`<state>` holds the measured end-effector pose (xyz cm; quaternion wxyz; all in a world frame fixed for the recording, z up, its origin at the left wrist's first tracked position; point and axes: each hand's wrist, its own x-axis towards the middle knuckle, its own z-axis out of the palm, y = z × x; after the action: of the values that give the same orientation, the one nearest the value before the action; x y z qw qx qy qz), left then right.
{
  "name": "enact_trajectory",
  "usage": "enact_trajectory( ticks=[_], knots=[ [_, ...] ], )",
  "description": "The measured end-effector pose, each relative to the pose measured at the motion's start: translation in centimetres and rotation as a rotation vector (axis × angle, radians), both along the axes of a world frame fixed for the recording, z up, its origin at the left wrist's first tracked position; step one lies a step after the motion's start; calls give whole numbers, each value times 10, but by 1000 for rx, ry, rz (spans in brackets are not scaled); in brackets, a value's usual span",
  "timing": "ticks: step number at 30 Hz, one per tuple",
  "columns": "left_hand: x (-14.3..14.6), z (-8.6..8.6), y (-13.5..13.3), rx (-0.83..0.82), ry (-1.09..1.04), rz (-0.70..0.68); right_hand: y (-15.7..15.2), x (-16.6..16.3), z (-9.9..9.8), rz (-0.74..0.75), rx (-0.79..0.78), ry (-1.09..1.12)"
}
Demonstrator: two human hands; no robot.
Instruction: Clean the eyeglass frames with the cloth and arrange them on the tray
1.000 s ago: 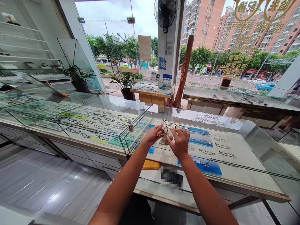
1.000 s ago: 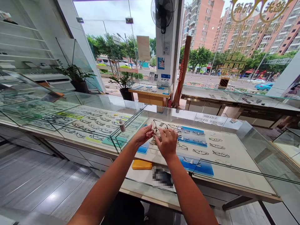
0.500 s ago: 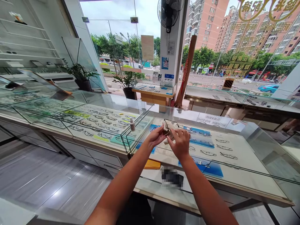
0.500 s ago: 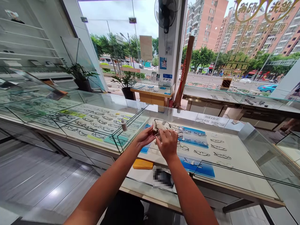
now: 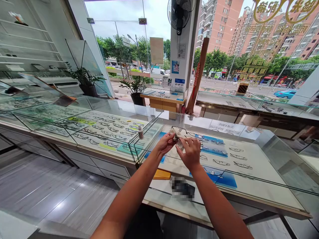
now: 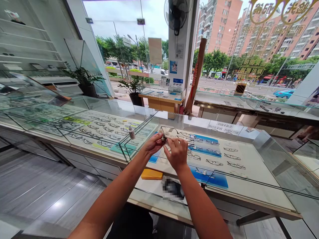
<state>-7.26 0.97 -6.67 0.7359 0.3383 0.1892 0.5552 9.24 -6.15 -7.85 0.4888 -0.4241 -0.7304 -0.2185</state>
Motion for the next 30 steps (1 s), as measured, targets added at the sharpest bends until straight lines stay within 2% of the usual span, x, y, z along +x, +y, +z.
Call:
enact_trajectory(
  ticks=[4, 9, 18, 24, 27, 30],
  knots=[
    [4, 3, -2, -22, -10, 67, 0, -1, 0, -12, -24, -19],
    [4, -4, 6, -68, -54, 135, -1, -7, -1, -4, -43, -56],
    [1, -8, 9, 25, -24, 107, 5, 0, -3, -35, -61, -37],
    [-1, -7, 12, -4, -41, 178, 2, -5, -3, -7, -83, -43],
    [1, -5, 9, 9, -14, 205, -4, -10, 2, 45, -148, 34],
    [5, -3, 2, 71, 73, 170, -8, -10, 8, 94, -219, 179]
  ],
)
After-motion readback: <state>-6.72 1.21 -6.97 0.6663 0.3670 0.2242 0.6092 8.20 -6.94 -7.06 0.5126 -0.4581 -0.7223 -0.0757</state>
